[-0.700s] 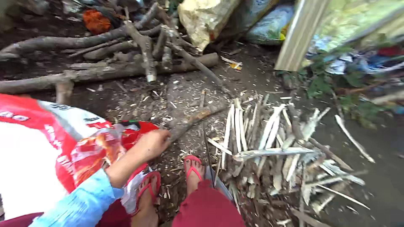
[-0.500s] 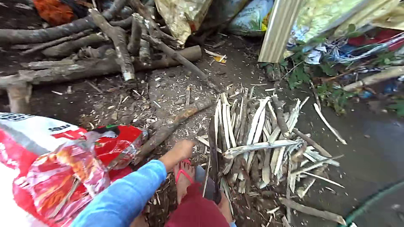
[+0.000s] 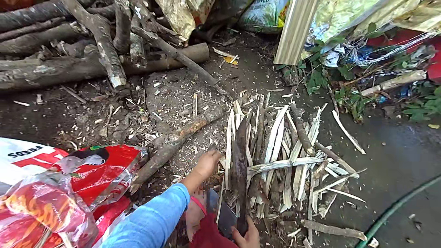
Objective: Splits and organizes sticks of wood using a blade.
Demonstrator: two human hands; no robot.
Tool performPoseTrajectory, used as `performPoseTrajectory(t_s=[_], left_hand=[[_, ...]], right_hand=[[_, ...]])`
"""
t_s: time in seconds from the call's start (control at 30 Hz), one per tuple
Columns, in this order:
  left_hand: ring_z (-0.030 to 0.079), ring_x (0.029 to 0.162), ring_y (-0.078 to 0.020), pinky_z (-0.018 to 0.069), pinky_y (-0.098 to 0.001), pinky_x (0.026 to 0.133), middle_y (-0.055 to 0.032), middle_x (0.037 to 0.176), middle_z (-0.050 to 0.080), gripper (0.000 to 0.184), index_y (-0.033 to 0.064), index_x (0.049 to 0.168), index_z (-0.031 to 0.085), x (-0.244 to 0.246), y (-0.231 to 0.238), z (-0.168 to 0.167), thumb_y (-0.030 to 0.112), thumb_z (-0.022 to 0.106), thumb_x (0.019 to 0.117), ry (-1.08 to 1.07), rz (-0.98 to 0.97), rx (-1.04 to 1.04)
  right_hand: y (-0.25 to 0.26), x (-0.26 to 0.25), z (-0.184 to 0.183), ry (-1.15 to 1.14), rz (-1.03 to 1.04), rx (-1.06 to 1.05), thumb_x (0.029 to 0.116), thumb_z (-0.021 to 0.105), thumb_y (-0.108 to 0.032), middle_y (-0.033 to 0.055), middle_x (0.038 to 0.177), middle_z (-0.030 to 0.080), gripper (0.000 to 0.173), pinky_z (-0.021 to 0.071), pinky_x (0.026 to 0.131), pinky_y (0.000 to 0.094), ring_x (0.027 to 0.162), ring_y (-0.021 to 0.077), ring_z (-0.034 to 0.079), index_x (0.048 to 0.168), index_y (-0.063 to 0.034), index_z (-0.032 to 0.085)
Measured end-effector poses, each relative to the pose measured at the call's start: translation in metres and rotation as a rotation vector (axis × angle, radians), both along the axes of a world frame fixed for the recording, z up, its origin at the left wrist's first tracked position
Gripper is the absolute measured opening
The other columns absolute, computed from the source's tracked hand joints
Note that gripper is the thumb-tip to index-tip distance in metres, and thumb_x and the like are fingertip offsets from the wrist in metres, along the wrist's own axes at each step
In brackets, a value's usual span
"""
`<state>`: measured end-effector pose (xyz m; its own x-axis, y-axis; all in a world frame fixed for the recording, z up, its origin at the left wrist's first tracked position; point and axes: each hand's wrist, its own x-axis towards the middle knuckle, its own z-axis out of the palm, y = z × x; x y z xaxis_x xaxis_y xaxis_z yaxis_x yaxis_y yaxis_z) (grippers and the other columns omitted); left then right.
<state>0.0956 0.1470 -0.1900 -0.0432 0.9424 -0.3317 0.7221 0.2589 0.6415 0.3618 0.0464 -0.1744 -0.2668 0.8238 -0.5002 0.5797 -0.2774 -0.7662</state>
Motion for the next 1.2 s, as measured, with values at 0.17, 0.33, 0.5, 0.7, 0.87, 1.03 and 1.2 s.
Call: performPoseTrajectory(t_s=[0.17,0.33,0.5,0.7,0.87,1.03,1.2], left_hand=[[0.063,0.125,-0.0348,0.0453,-0.0441,0.112,-0.0252,0.135,0.063,0.034,-0.0052,0.134,0.062,-0.039,-0.019,0.004,0.012,0.056,0.1056,-0.082,0.291,0.026],[0.065,0.121,-0.0368,0.0463,-0.0466,0.111,-0.0262,0.131,0.066,0.034,-0.0064,0.132,0.063,-0.040,-0.024,-0.001,0.013,0.056,0.1055,-0.085,0.323,-0.016],[0.063,0.124,-0.0375,0.0442,-0.0466,0.112,-0.0269,0.129,0.066,0.033,-0.0074,0.130,0.064,-0.041,-0.020,0.007,0.012,0.053,0.1067,-0.058,0.289,-0.070],[0.065,0.119,-0.0395,0.0460,-0.0481,0.109,-0.0289,0.122,0.068,0.029,-0.0111,0.121,0.066,-0.041,-0.017,0.009,0.010,0.052,0.1059,-0.050,0.245,-0.045],[0.064,0.122,-0.0392,0.0448,-0.0469,0.110,-0.0291,0.126,0.066,0.030,-0.0111,0.125,0.064,-0.043,-0.017,0.022,0.008,0.050,0.1067,-0.055,0.237,-0.046],[0.063,0.125,-0.0394,0.0435,-0.0495,0.112,-0.0277,0.127,0.067,0.031,-0.0093,0.126,0.065,-0.042,-0.027,0.006,0.011,0.050,0.1073,-0.023,0.188,-0.043],[0.063,0.126,-0.0397,0.0444,-0.0492,0.112,-0.0275,0.130,0.066,0.032,-0.0089,0.129,0.064,-0.043,-0.016,0.024,0.012,0.049,0.1082,-0.002,0.148,-0.016]], right_hand=[[0.008,-0.024,0.016,-0.043,0.127,0.001,0.0837,0.077,-0.012,0.0244,0.086,0.070,0.050,0.0568,0.080,0.0524,0.078,0.0335,0.070,0.121,0.0174,0.060],[0.012,-0.041,0.030,-0.125,0.254,0.019,0.0869,0.074,-0.011,0.0297,0.091,0.070,0.045,0.0553,0.083,0.0581,0.084,0.0422,0.070,0.121,0.0158,0.063],[0.015,-0.044,0.033,-0.191,0.302,0.047,0.0873,0.073,-0.012,0.0299,0.091,0.071,0.044,0.0552,0.082,0.0616,0.085,0.0451,0.071,0.121,0.0144,0.063],[0.027,-0.048,0.032,-0.351,0.356,0.009,0.0887,0.071,-0.015,0.0291,0.092,0.072,0.045,0.0547,0.082,0.0635,0.087,0.0471,0.072,0.125,0.0104,0.063],[0.026,-0.050,0.037,-0.383,0.363,0.059,0.0882,0.072,-0.015,0.0298,0.093,0.072,0.046,0.0549,0.082,0.0640,0.088,0.0477,0.072,0.125,0.0110,0.063],[0.023,-0.054,0.039,-0.504,0.396,-0.084,0.0928,0.069,-0.018,0.0288,0.102,0.073,0.049,0.0541,0.089,0.0623,0.098,0.0468,0.072,0.134,0.0063,0.059],[0.020,-0.048,0.044,-0.375,0.322,0.049,0.0886,0.072,-0.014,0.0304,0.091,0.072,0.046,0.0553,0.081,0.0632,0.086,0.0480,0.072,0.125,0.0128,0.062]])
